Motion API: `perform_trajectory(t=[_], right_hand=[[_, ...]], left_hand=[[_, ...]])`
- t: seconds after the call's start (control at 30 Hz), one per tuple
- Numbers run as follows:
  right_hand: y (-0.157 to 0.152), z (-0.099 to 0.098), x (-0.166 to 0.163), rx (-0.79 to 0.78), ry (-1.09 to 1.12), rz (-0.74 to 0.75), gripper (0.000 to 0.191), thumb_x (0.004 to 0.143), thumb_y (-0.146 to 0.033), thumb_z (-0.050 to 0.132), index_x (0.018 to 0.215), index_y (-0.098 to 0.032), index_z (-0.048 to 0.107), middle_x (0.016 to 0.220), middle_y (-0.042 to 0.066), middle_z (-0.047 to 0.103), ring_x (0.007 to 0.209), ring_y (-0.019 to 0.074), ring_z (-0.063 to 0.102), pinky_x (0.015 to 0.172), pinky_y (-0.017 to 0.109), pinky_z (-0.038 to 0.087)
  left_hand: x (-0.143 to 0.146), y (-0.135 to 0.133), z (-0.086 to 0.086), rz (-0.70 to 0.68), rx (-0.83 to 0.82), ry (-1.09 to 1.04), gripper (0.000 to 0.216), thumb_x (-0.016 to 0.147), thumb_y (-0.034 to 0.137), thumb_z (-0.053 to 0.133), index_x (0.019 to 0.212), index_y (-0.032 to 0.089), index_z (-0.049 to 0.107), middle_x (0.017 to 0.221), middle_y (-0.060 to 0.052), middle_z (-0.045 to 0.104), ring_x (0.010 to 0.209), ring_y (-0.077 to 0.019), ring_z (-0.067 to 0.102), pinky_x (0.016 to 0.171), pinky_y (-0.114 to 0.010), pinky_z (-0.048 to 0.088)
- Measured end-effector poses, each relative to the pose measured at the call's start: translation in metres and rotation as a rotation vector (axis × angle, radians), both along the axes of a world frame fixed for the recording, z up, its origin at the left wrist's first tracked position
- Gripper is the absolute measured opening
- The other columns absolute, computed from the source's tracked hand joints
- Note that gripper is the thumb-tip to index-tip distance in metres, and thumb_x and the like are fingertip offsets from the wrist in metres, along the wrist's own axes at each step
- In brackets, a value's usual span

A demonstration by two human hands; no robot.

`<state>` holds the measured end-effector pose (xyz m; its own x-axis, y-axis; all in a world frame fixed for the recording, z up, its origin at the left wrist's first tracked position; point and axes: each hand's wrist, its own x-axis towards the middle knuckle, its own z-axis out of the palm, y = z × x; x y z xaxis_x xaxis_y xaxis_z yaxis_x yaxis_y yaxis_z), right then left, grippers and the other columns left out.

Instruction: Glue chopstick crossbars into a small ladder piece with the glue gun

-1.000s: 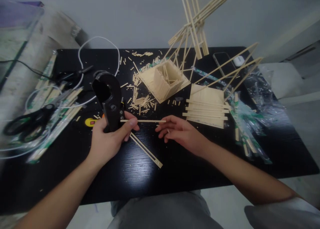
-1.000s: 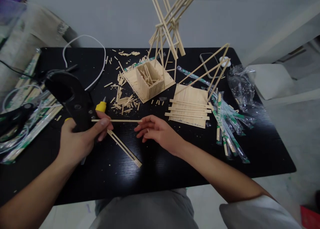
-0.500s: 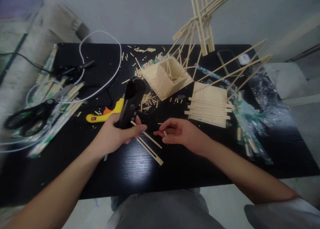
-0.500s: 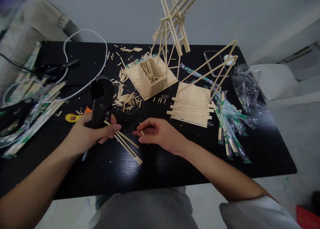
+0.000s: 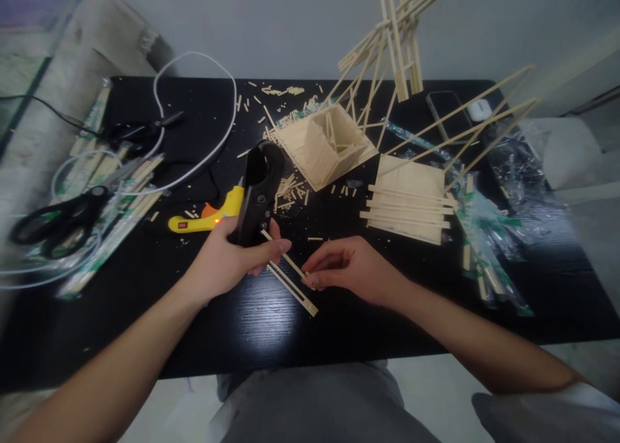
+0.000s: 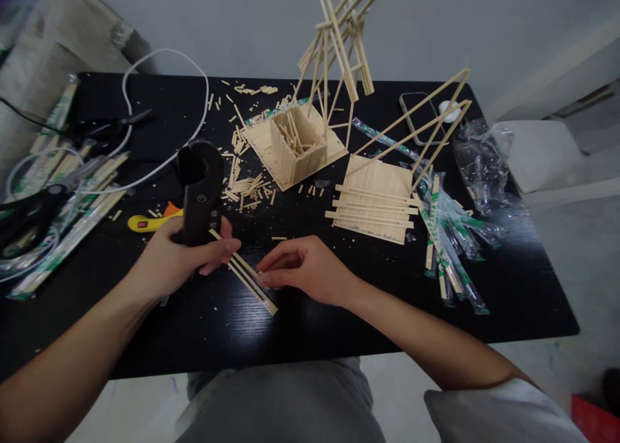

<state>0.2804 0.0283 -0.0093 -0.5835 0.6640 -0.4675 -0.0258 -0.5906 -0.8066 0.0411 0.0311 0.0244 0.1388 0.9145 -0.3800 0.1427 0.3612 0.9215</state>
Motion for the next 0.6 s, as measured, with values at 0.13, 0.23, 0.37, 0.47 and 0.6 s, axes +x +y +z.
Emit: perform_trajectory(t=[0.13, 0.23, 0.37, 0.47, 0.6], right_hand=[[-0.001, 0.000, -0.002, -0.102, 0.027, -0.002, 0.043, 0.064, -0.035, 0.110, 0.094, -0.018, 0.084, 0.080, 0.003, 0.086, 0.069, 0.0154, 0.079, 0.071, 0.028, 0.065], [-0.001, 0.001, -0.002, -0.146, 0.038, 0.006, 0.047, 0.064, -0.035, 0.111, 0.095, -0.016, 0.082, 0.079, 0.003, 0.085, 0.071, 0.0165, 0.081, 0.071, 0.028, 0.067], [0.000, 0.001, -0.003, -0.187, 0.040, 0.035, 0.049, 0.064, -0.036, 0.110, 0.097, -0.015, 0.080, 0.080, 0.004, 0.085, 0.073, 0.0191, 0.083, 0.073, 0.031, 0.068], [-0.001, 0.000, -0.003, -0.198, 0.035, 0.049, 0.050, 0.064, -0.037, 0.110, 0.097, -0.015, 0.080, 0.080, 0.004, 0.086, 0.073, 0.0189, 0.083, 0.073, 0.031, 0.067], [-0.002, -0.002, -0.003, -0.172, 0.023, 0.044, 0.050, 0.065, -0.037, 0.110, 0.098, -0.015, 0.080, 0.080, 0.003, 0.086, 0.070, 0.0165, 0.080, 0.072, 0.029, 0.065]], left_hand=[[0.004, -0.001, -0.002, 0.040, 0.023, -0.003, 0.025, 0.072, 0.031, 0.092, 0.071, 0.020, 0.070, 0.051, 0.005, 0.058, 0.043, -0.0090, 0.047, 0.044, -0.022, 0.041], [0.006, -0.001, -0.004, 0.050, 0.051, 0.015, 0.023, 0.073, 0.032, 0.091, 0.074, 0.020, 0.071, 0.056, 0.003, 0.062, 0.044, -0.0092, 0.047, 0.043, -0.022, 0.041], [0.009, 0.000, -0.006, 0.091, 0.074, 0.033, 0.020, 0.073, 0.030, 0.088, 0.083, 0.019, 0.072, 0.060, 0.003, 0.064, 0.045, -0.0089, 0.048, 0.043, -0.022, 0.042], [0.012, -0.001, -0.007, 0.103, 0.079, 0.047, 0.020, 0.074, 0.028, 0.087, 0.086, 0.019, 0.073, 0.058, 0.005, 0.062, 0.045, -0.0084, 0.048, 0.045, -0.021, 0.042], [0.013, -0.002, -0.008, 0.105, 0.084, 0.046, 0.021, 0.075, 0.028, 0.087, 0.089, 0.019, 0.073, 0.056, 0.007, 0.058, 0.046, -0.0087, 0.048, 0.046, -0.021, 0.042]])
